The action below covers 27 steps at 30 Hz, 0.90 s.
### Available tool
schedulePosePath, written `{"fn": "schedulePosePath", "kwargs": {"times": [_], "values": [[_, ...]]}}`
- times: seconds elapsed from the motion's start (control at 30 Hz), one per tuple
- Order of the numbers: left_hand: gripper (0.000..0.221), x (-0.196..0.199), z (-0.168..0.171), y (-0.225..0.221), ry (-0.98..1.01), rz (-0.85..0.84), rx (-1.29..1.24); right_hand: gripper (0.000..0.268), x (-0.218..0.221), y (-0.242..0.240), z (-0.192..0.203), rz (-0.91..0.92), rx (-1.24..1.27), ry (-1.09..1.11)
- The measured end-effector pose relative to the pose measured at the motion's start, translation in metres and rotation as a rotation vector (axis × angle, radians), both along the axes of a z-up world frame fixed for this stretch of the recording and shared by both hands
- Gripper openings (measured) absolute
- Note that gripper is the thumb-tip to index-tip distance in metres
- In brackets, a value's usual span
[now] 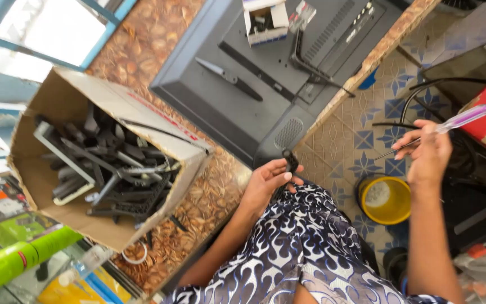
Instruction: Attaching a stand or mounting hardware to the back of a television using a screwdriver and screws.
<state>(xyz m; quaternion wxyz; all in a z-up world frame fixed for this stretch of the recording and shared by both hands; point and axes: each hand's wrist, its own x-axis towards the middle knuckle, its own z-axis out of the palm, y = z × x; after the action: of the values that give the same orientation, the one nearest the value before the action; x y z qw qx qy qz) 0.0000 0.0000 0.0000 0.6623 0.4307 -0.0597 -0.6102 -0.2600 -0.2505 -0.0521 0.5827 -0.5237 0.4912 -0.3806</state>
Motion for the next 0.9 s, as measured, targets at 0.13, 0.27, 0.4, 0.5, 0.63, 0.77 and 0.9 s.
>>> {"fn": "schedulePosePath", "kwargs": {"times": [0.13,0.27,0.4,0.5,0.63,0.77,0.9], "values": [[0.061,-0.026,0.0,-0.002,-0.024,-0.051,0.079,0.032,0.004,0.064,0.012,-0.051,0.003,-0.106],[0.046,-0.061,-0.032,-0.003,-0.008,-0.021,0.007,0.029,0.0,0.094,0.014,0.097,-0.078,-0.189],[0.035,-0.104,-0.065,-0.006,0.024,0.129,-0.086,0.014,-0.005,0.119,0.023,0.203,-0.099,-0.163],[0.034,-0.13,-0.082,-0.006,0.032,0.24,-0.086,0.026,-0.016,0.128,0.024,0.296,-0.097,-0.227],[0.034,-0.142,-0.094,0.001,0.032,0.365,-0.075,0.041,-0.025,0.133,0.04,0.459,-0.243,-0.185],[0.037,-0.146,-0.101,0.006,-0.086,0.502,-0.035,0.042,-0.037,0.131,0.056,0.524,-0.559,0.098],[0.038,-0.152,-0.108,0.011,-0.145,0.617,0.004,0.034,-0.061,0.143,0.052,0.256,-0.55,0.021]]}}
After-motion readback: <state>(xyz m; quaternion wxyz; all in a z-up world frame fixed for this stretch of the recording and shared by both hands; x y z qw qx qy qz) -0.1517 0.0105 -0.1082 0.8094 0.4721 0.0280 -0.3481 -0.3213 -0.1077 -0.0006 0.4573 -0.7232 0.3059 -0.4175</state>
